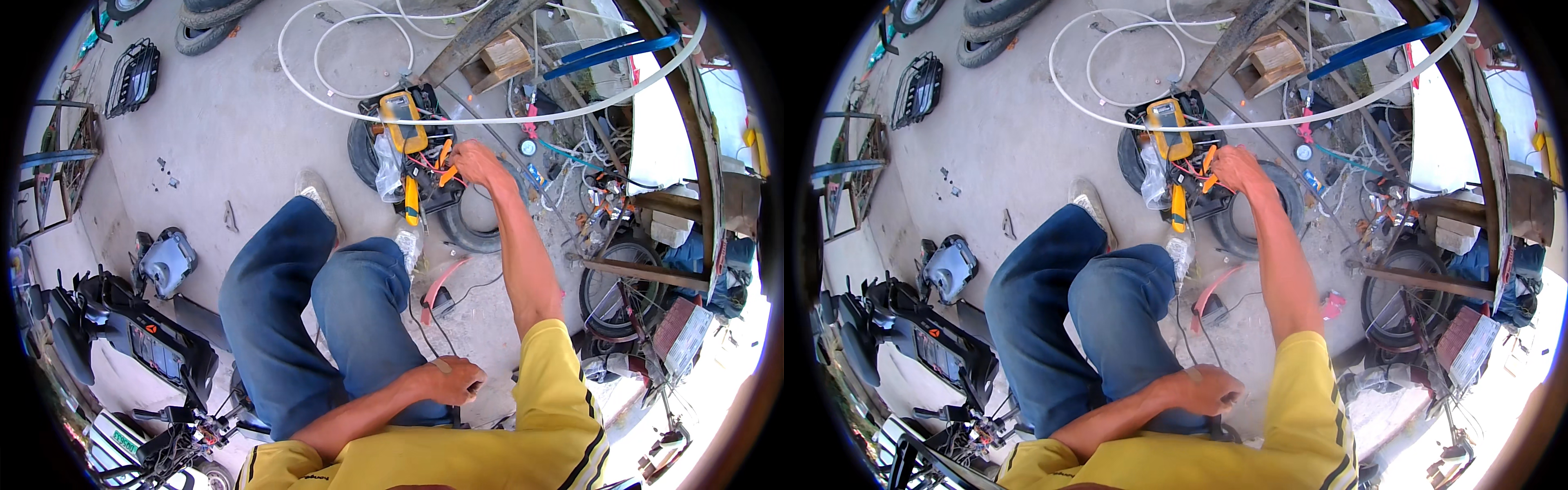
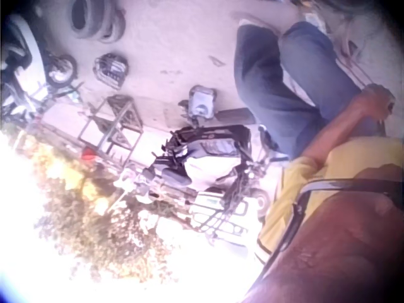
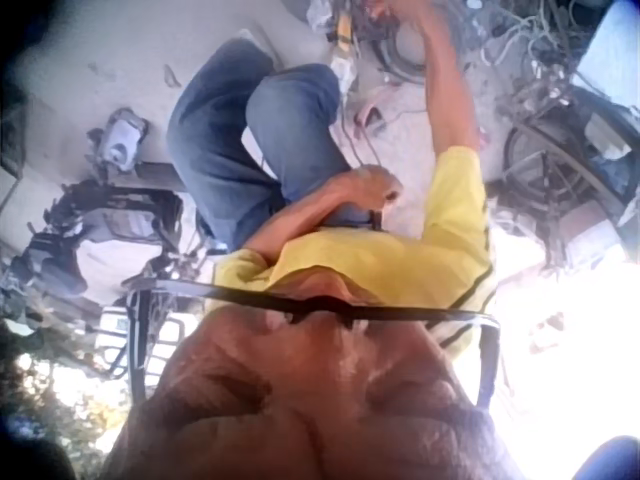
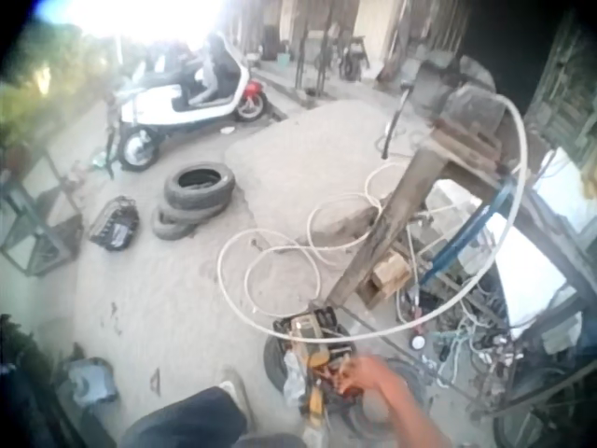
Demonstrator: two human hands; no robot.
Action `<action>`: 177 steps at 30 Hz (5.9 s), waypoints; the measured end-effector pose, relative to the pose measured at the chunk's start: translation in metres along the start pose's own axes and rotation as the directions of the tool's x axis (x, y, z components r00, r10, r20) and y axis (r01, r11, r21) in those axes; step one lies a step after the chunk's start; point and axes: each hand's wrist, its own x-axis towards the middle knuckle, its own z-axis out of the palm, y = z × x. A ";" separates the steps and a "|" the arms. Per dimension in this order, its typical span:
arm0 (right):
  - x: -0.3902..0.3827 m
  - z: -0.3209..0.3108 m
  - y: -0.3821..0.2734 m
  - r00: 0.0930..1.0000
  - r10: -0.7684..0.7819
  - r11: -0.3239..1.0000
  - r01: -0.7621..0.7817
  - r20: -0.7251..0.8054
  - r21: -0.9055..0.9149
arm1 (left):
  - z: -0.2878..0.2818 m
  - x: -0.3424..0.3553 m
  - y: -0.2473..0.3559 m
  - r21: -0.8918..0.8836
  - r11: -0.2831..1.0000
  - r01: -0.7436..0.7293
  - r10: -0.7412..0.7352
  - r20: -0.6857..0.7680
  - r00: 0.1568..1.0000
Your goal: The person sits on the ground and uses pliers to strip and cut wires on a disassembled scooter. They handle the wiring harness and connect or adjust wires near the scooter's frame.
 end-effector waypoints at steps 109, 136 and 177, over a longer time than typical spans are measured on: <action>-0.502 0.174 -0.124 0.578 0.678 -0.730 0.458 0.454 0.507 | 0.079 0.049 -0.022 -0.062 0.931 0.359 -0.357 -0.344 0.868; -0.513 0.151 -0.190 0.939 0.201 -0.847 0.025 0.277 0.532 | 0.085 0.040 -0.011 0.383 0.888 0.255 -0.118 -0.348 0.930; -0.468 0.251 -0.113 0.850 0.435 -0.892 0.452 0.297 0.014 | 0.118 0.000 0.056 0.160 0.975 0.153 -0.160 0.030 0.987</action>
